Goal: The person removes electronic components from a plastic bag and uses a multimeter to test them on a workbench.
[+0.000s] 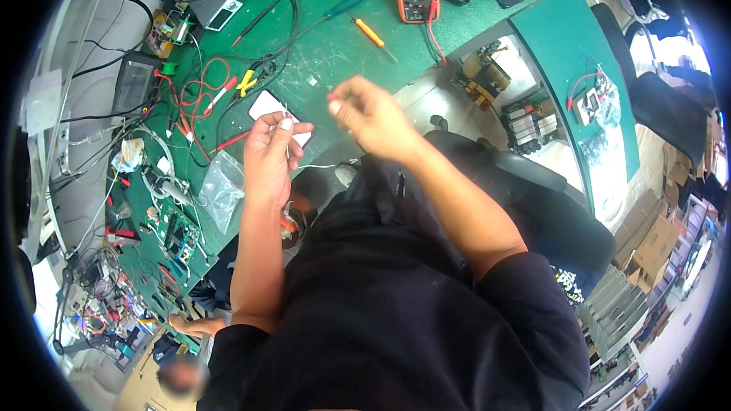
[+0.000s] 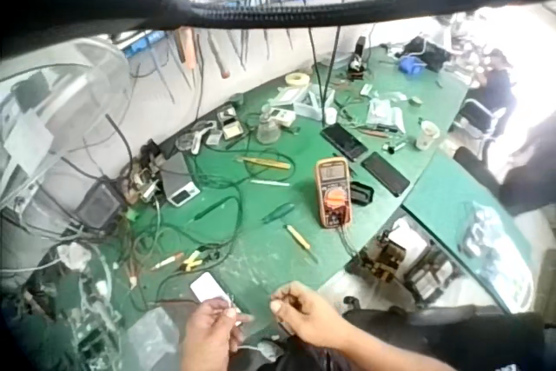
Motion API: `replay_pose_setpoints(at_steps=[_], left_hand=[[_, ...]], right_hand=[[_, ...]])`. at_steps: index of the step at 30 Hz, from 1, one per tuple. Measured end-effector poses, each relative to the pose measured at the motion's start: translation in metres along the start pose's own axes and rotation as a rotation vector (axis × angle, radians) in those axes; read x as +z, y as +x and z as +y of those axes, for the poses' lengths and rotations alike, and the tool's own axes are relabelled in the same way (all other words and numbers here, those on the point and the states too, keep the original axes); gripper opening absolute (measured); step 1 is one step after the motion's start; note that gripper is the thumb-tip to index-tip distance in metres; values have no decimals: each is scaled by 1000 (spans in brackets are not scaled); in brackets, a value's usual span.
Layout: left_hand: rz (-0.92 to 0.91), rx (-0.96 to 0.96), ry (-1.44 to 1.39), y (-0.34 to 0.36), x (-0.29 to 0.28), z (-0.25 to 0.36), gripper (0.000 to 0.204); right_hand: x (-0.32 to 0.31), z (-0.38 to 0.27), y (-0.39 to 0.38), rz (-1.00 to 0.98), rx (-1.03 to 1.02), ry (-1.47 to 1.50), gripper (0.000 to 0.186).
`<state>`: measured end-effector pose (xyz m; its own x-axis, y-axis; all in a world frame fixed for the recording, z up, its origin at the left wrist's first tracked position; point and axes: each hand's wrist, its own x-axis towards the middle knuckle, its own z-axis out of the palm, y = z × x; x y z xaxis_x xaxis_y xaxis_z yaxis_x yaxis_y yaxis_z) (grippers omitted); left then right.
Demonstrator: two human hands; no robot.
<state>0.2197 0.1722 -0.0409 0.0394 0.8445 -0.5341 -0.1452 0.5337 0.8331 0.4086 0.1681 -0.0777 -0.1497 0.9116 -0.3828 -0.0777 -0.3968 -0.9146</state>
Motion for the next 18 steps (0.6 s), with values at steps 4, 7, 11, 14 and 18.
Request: replay_pose_setpoints(at_steps=[4,7,11,14,18], left_hand=[[-8,-27,-90,-7,1,-17,15],[-12,-69,-215,-18,3,-24,16],[7,-94,-216,-29,-5,-37,15],[17,-99,-174,-31,-14,-41,14],[112,-37,-134,-36,-28,-38,11]], right_hand=[[30,3,-30,-24,-24,-57,23],[39,8,-45,15,-87,-94,22],[50,18,-57,33,-94,-93,18],[54,22,-63,-26,-120,-138,17],[16,54,-52,211,-148,-287,19]])
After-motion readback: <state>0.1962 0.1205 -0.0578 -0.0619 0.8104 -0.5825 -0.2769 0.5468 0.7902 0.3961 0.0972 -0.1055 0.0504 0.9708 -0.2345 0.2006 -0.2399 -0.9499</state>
